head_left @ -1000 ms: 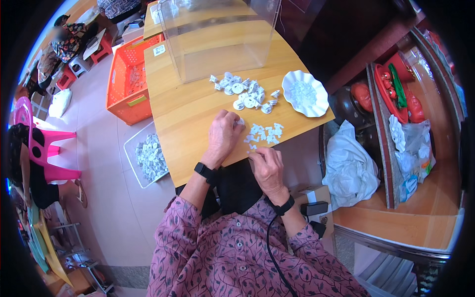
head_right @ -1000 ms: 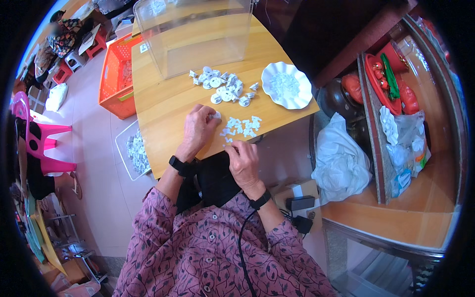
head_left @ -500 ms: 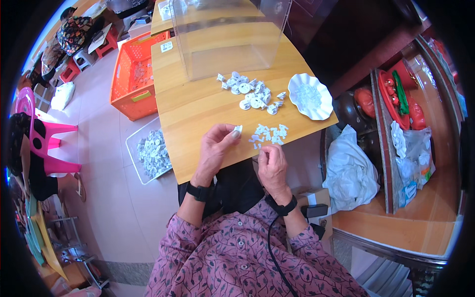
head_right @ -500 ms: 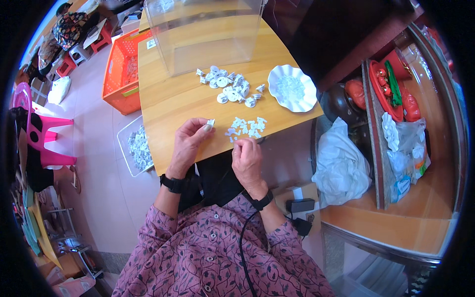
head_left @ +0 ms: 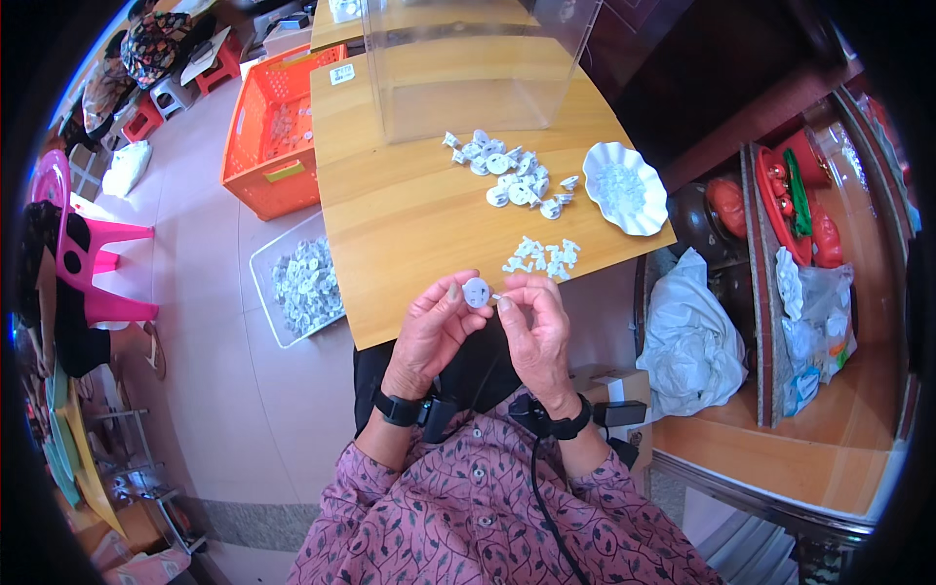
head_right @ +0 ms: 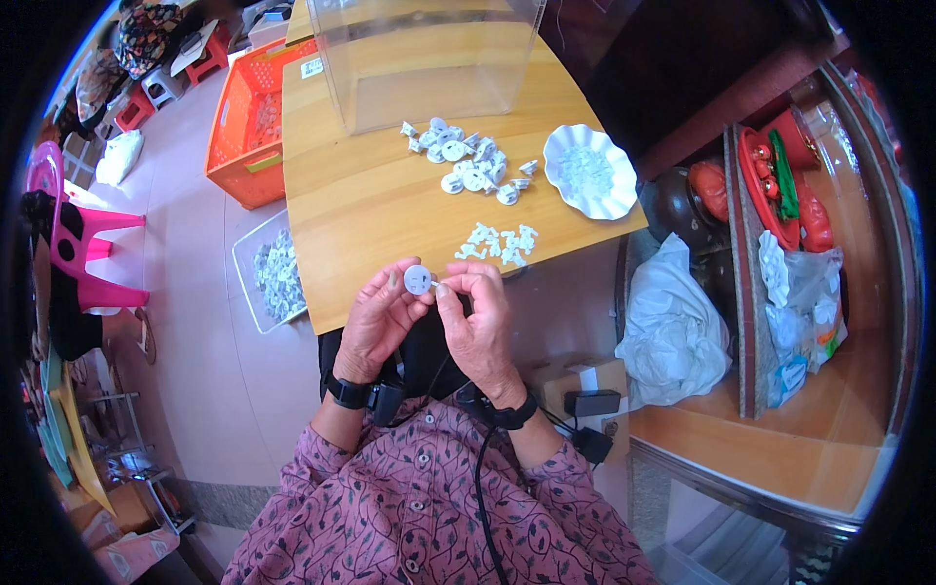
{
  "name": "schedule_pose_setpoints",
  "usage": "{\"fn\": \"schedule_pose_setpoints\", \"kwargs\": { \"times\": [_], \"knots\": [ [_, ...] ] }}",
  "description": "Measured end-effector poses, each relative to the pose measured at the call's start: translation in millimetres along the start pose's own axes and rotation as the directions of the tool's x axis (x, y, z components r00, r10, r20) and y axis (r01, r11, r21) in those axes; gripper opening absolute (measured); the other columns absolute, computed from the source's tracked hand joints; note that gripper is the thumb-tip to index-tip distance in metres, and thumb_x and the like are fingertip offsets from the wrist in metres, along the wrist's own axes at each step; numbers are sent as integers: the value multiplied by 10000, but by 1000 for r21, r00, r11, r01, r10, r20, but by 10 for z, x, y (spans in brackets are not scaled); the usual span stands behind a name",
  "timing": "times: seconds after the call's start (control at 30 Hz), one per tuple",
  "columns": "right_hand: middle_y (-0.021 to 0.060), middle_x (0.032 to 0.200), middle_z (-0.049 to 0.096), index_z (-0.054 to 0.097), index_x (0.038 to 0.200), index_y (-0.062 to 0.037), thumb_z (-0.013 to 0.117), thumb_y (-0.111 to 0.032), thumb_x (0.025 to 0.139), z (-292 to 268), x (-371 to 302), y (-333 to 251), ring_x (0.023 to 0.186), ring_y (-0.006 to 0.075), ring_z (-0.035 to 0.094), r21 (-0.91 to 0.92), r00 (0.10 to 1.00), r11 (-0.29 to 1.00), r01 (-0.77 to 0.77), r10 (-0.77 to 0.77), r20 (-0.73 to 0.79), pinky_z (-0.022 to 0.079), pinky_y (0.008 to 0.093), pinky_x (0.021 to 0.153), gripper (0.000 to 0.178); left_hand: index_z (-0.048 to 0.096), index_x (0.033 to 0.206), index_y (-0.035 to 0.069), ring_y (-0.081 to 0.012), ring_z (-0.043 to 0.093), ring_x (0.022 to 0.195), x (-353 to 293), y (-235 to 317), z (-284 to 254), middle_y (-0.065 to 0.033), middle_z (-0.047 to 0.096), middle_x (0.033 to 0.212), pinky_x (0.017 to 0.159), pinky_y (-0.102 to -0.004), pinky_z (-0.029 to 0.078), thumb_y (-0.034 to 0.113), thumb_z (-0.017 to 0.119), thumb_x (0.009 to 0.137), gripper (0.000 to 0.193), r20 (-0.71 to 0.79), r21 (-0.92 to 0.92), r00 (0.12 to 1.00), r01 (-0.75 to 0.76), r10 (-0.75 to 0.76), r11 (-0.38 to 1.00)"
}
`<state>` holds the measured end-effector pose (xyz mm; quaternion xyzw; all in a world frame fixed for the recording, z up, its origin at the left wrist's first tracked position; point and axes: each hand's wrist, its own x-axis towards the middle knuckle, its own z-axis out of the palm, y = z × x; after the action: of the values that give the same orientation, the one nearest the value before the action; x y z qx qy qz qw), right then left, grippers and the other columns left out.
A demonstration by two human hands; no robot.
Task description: Assembling and sorting small white plastic components at a workstation.
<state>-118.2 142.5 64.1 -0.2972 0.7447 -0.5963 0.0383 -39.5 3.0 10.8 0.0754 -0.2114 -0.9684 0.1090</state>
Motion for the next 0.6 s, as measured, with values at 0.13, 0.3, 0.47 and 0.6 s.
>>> {"fn": "schedule_pose_setpoints", "kwargs": {
  "times": [0.13, 0.3, 0.47, 0.6],
  "knots": [
    [175, 1074, 613, 608, 940, 15, 679, -51, 905, 24, 34, -70, 1016, 285, 619, -99, 992, 988, 122, -119, 27, 508, 388, 891, 103, 566, 1341, -8, -215, 703, 962, -55, 4, -18, -134, 674, 1167, 831, -302, 601, 127, 620, 998, 372, 13, 23, 1000, -7, 7, 1000],
    [175, 1071, 603, 611, 931, 10, 692, -89, 913, 42, 28, -90, 1015, 294, 618, -122, 990, 983, 141, -136, 45, 506, 395, 890, 130, 577, 1336, -3, -200, 689, 975, -93, 19, -30, -128, 666, 1196, 851, -310, 597, 40, 670, 946, 404, 31, 109, 1000, -7, 3, 994],
    [175, 1074, 601, 610, 935, 4, 713, -120, 911, 43, 23, -114, 1007, 299, 620, -149, 987, 976, 158, -151, 60, 507, 396, 884, 164, 582, 1334, 4, -190, 681, 978, -120, 15, -34, -124, 664, 1199, 861, -313, 595, 13, 675, 933, 412, 30, 130, 1000, -1, -3, 991],
    [180, 1065, 600, 602, 935, 2, 713, -118, 910, 46, 19, -121, 1002, 313, 620, -159, 984, 972, 173, -162, 80, 509, 402, 876, 165, 580, 1336, 2, -186, 682, 968, -129, 34, -36, -117, 669, 1172, 857, -310, 597, 4, 677, 929, 418, 24, 151, 1000, 3, -6, 989]
  ]
}}
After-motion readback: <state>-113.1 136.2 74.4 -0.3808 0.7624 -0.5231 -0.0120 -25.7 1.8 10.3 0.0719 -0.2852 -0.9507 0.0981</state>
